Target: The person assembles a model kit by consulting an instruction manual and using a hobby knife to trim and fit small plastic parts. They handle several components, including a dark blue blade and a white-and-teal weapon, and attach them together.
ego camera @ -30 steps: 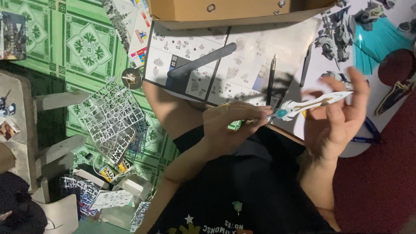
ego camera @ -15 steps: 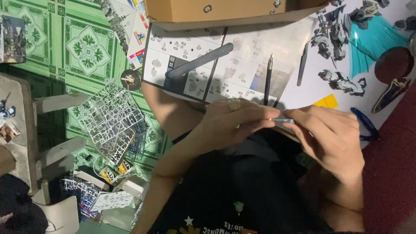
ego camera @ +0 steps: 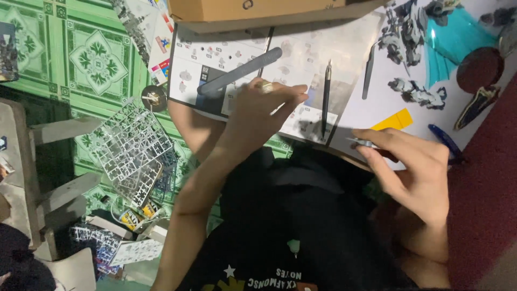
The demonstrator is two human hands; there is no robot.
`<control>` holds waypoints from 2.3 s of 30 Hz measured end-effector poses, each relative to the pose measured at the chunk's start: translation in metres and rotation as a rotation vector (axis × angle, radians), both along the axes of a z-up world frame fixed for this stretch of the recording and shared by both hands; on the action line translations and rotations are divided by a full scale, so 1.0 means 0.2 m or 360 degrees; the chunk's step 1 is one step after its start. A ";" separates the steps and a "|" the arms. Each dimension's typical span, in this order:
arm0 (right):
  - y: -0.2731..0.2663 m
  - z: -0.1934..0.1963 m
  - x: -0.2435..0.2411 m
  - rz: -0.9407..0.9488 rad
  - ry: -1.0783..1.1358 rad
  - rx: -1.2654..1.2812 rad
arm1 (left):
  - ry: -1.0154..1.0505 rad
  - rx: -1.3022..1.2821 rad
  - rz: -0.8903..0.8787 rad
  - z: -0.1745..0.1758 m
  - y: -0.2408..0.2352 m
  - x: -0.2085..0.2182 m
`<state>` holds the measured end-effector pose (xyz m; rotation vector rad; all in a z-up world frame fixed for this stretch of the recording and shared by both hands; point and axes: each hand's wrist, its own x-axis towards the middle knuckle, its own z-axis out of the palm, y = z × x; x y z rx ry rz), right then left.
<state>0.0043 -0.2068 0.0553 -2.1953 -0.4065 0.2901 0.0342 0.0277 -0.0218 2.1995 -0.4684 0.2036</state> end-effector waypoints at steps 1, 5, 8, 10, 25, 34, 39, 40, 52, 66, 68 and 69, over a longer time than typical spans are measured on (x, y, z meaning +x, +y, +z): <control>0.00 -0.01 0.01 0.0003 -0.0013 -0.0003 | -0.0013 -0.0003 0.0003 -0.04 -0.01 0.02; -0.04 -0.10 -0.02 -0.0070 -0.0096 -0.0145 | 0.0165 -0.0263 0.0003 -0.12 -0.03 -0.01; -0.05 -0.17 0.00 -0.0084 -0.0222 -0.0277 | 0.0384 -0.0571 -0.0059 -0.04 -0.04 -0.05; -0.04 -0.22 0.02 -0.0059 -0.0256 -0.0344 | 0.0501 -0.0723 -0.0086 0.03 -0.04 -0.09; 0.07 -0.52 0.06 -0.0106 -0.0654 -0.0860 | 0.0406 -0.1146 -0.0169 0.25 -0.01 -0.24; 0.18 -0.54 0.08 -0.0107 -0.0919 -0.0685 | 0.0205 -0.1107 -0.0122 0.24 0.02 -0.30; 0.20 -0.69 0.14 -0.0102 -0.0952 -0.1000 | 0.0234 -0.1060 -0.0156 0.24 0.01 -0.29; 0.20 -0.70 0.15 -0.0108 -0.0951 -0.0992 | 0.0235 -0.1050 -0.0159 0.25 0.01 -0.29; 0.13 -0.44 0.09 -0.0152 -0.0448 0.0181 | 0.0131 -0.0790 -0.0075 0.24 -0.07 -0.23; 0.02 -0.44 -0.09 -0.0308 -0.0751 0.1501 | 0.0110 -0.0976 -0.0030 0.20 -0.14 -0.19; 0.10 -0.40 -0.11 -0.0379 -0.0646 0.1554 | 0.0141 -0.0975 0.0000 0.22 -0.13 -0.21; 0.15 -0.39 -0.12 -0.0462 -0.0542 0.1605 | 0.0178 -0.0971 0.0021 0.23 -0.13 -0.22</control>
